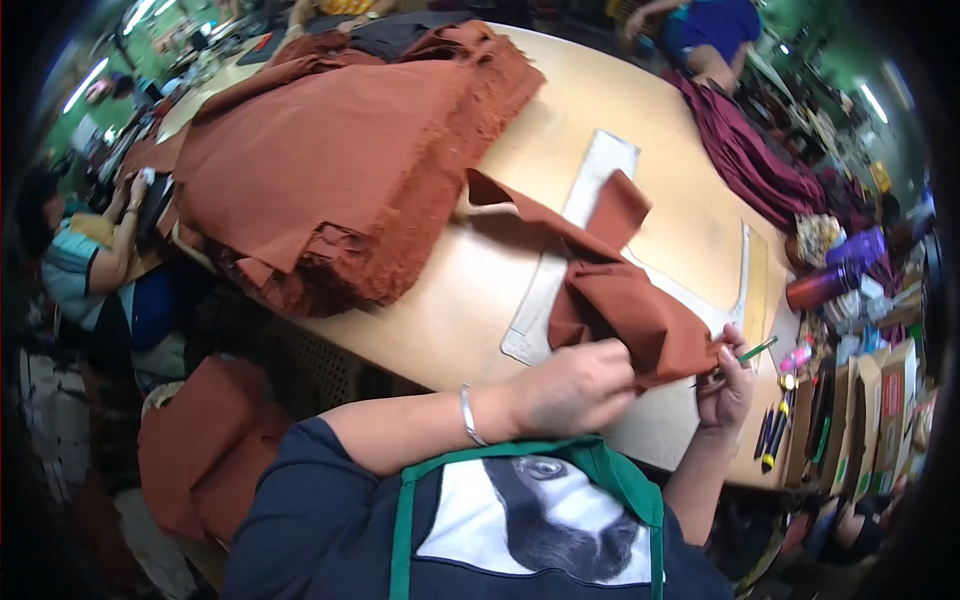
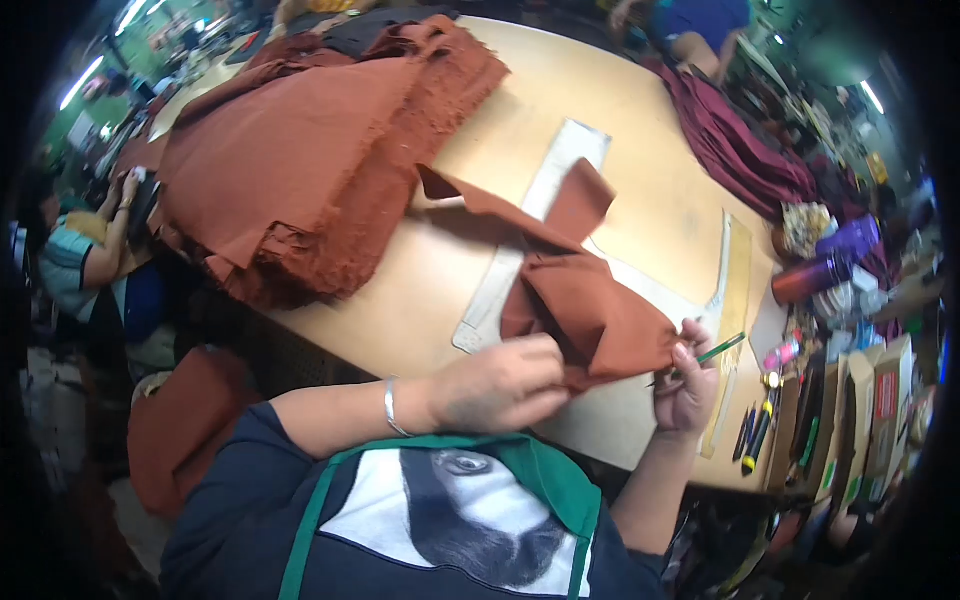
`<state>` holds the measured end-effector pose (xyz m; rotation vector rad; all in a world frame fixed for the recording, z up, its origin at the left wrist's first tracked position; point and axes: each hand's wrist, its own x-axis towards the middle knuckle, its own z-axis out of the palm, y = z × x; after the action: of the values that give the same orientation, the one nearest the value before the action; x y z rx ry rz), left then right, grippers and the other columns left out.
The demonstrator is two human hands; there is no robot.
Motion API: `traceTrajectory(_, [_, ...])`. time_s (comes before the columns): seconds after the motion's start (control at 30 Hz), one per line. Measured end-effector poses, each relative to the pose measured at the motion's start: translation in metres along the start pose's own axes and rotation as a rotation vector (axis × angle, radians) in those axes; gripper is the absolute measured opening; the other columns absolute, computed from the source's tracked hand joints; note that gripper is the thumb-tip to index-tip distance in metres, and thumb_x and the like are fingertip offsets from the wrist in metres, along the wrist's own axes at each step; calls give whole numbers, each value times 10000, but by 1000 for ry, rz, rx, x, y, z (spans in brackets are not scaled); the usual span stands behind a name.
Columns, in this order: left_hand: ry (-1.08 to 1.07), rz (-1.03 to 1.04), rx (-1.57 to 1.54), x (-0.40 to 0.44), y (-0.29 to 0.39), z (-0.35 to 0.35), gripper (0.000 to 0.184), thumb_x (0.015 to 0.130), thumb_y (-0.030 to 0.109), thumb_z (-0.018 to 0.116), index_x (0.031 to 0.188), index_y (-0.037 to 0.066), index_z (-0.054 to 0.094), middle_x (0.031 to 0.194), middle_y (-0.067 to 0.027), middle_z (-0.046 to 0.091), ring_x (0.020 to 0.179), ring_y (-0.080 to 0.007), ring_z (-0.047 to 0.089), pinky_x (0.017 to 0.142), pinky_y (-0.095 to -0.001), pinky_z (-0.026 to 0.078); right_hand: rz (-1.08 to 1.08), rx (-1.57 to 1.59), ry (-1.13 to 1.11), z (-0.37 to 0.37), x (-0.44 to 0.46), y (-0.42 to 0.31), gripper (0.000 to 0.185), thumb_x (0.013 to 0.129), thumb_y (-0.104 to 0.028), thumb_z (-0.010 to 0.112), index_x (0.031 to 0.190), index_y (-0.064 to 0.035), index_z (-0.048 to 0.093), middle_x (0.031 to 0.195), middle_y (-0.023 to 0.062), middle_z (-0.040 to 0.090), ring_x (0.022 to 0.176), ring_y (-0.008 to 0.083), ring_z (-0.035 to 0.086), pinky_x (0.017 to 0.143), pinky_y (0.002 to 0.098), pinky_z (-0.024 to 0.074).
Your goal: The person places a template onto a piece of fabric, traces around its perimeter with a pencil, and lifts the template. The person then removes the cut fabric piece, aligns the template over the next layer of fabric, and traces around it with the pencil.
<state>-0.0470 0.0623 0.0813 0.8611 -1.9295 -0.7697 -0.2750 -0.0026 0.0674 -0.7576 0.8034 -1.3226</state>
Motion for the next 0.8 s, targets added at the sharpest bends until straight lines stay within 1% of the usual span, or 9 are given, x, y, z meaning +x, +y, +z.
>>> traceTrajectory(0.07, [81,-64,58,-2,-9,-3,113,716,78,546,723,-1,466,726,-141,451,698,-306,484,616,-365,413,-27,-429,-3,-22,-8,-16,322,724,36,574,1030,-16,490,794,13,545,638,64,498,519,154,369])
traceTrajectory(0.13, [133,-135,237,-6,-21,-3,105,694,56,535,707,-3,449,722,-144,449,682,-309,481,600,-368,410,-219,-387,8,-27,-16,-11,290,720,23,587,996,-13,508,754,1,524,595,40,438,491,148,295])
traceTrajectory(0.27, [93,-246,193,-3,-25,4,85,681,-12,520,725,-10,448,725,-139,459,648,-298,487,588,-348,421,-265,-496,28,-26,-19,-24,250,720,24,590,960,-10,532,727,-25,496,616,53,437,557,170,341])
traceTrajectory(0.33, [104,-280,61,4,-17,10,89,688,-26,514,756,-11,459,737,-138,470,650,-288,496,593,-332,427,-179,-725,-86,-16,-23,-26,351,694,-68,669,1008,-24,517,808,13,498,729,96,475,658,216,391])
traceTrajectory(0.47, [130,-87,139,28,-8,17,123,716,-31,498,836,-13,473,806,-156,516,717,-272,553,618,-325,444,-489,-1178,-338,26,-42,-3,648,555,-197,780,1102,-52,466,1043,125,421,921,225,457,812,319,384])
traceTrajectory(0.5, [95,-140,106,32,-3,17,146,700,-35,510,840,-5,486,798,-146,539,718,-285,568,627,-341,454,-624,-1234,-212,30,-45,11,559,570,-151,753,1054,-37,497,961,121,481,848,269,482,759,336,401])
traceTrajectory(0.6, [-140,-53,267,42,9,2,176,668,-29,541,834,12,498,753,-129,549,689,-298,566,617,-354,457,-1056,-1473,54,-8,-19,14,392,645,-93,700,986,-31,517,839,82,522,744,232,496,671,320,407])
traceTrajectory(0.67, [-207,-36,393,44,23,-9,200,639,-26,560,824,22,505,714,-119,542,663,-297,560,597,-358,453,-1175,-1452,182,-8,-18,-11,212,678,-3,615,876,-23,542,753,93,528,706,245,500,664,326,407])
traceTrajectory(0.8, [-207,12,651,46,44,-40,211,584,-36,575,781,20,523,674,-107,523,615,-283,548,548,-358,437,-1156,-1633,115,-1,-34,-47,143,675,-15,590,809,-9,539,763,113,529,712,233,517,646,302,417])
